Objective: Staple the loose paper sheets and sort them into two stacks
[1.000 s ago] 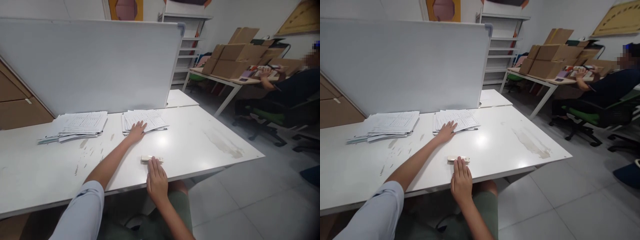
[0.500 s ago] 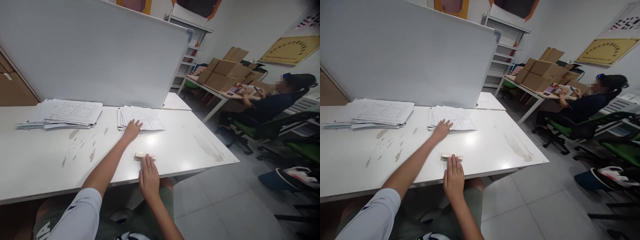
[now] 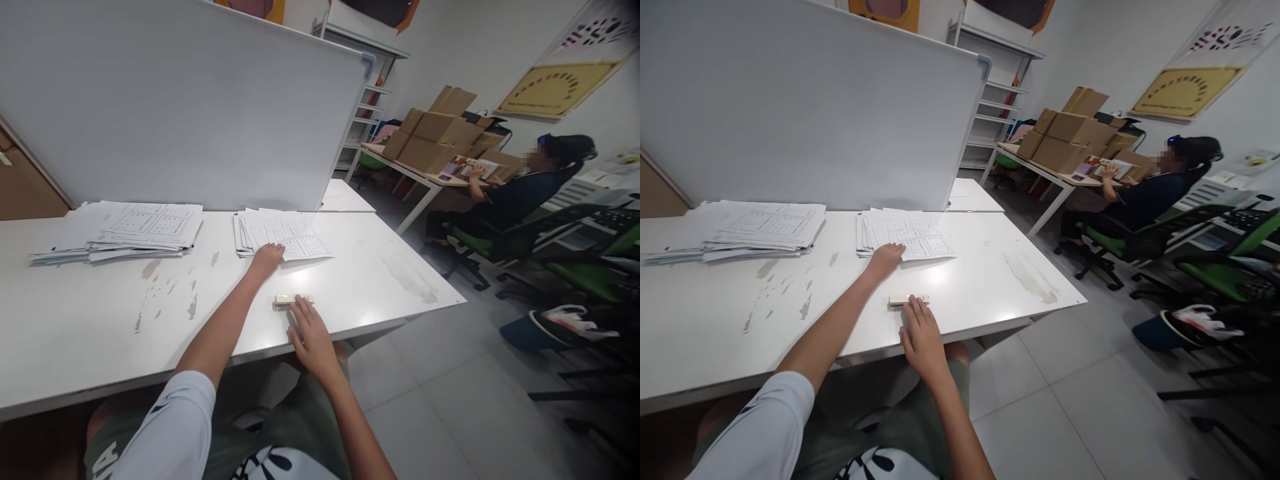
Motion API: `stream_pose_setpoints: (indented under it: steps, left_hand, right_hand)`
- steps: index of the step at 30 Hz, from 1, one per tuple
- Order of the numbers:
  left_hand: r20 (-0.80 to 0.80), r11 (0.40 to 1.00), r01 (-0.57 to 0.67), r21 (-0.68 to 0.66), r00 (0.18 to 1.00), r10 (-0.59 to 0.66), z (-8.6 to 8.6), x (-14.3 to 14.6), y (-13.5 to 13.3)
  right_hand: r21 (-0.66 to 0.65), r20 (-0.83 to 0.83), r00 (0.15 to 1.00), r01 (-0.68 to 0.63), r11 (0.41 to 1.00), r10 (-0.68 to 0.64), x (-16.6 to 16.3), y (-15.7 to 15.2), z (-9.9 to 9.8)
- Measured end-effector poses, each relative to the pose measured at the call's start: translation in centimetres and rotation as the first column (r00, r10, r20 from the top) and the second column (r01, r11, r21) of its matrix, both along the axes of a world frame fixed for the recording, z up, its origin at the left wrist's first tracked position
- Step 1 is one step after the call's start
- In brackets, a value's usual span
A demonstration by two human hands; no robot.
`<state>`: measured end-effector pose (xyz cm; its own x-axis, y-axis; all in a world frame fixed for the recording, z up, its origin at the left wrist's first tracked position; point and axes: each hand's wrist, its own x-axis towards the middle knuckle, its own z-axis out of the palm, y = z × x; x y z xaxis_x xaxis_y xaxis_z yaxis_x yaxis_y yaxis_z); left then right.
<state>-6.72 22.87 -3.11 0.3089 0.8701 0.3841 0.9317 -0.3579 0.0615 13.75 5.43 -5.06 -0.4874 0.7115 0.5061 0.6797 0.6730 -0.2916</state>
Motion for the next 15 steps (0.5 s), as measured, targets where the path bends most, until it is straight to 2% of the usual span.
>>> stream_pose_setpoints:
  steps: [2,4,6,9,12,13,15]
  left_hand:
    - [0.011,1.000,0.003,-0.002,1.000,-0.003,0.1,0.0,-0.2]
    - [0.021,1.000,0.001,0.003,1.000,-0.001,0.1,-0.1,-0.2]
    - [0.033,1.000,-0.005,0.016,0.999,0.005,0.2,-0.2,-0.2]
    - [0.056,0.998,-0.041,0.041,0.998,0.039,0.1,-0.4,0.0]
    - [0.077,0.994,-0.105,0.043,0.992,0.101,-0.2,-0.5,0.1]
    - [0.079,0.992,-0.118,0.034,0.990,0.115,-0.3,-0.5,0.1]
    - [0.075,0.992,-0.128,0.011,0.989,0.127,-0.4,-0.5,0.2]
  right_hand:
    - [0.038,-0.016,1.000,0.013,0.999,-0.013,0.2,-0.6,-0.1]
    - [0.098,-0.060,0.998,0.009,0.995,-0.003,1.0,-2.4,-1.2]
    - [0.144,-0.100,0.994,-0.024,0.989,0.039,2.5,-5.1,-3.5]
    - [0.080,-0.105,0.994,-0.002,0.997,0.010,5.9,-9.3,-8.9]
    - [-0.152,-0.100,0.986,0.115,0.982,-0.131,9.4,-12.2,-14.1]
    - [-0.262,-0.132,0.959,0.210,0.942,-0.250,10.3,-12.7,-15.4]
    - [-0.472,-0.147,0.874,0.350,0.809,-0.463,11.7,-12.8,-17.3]
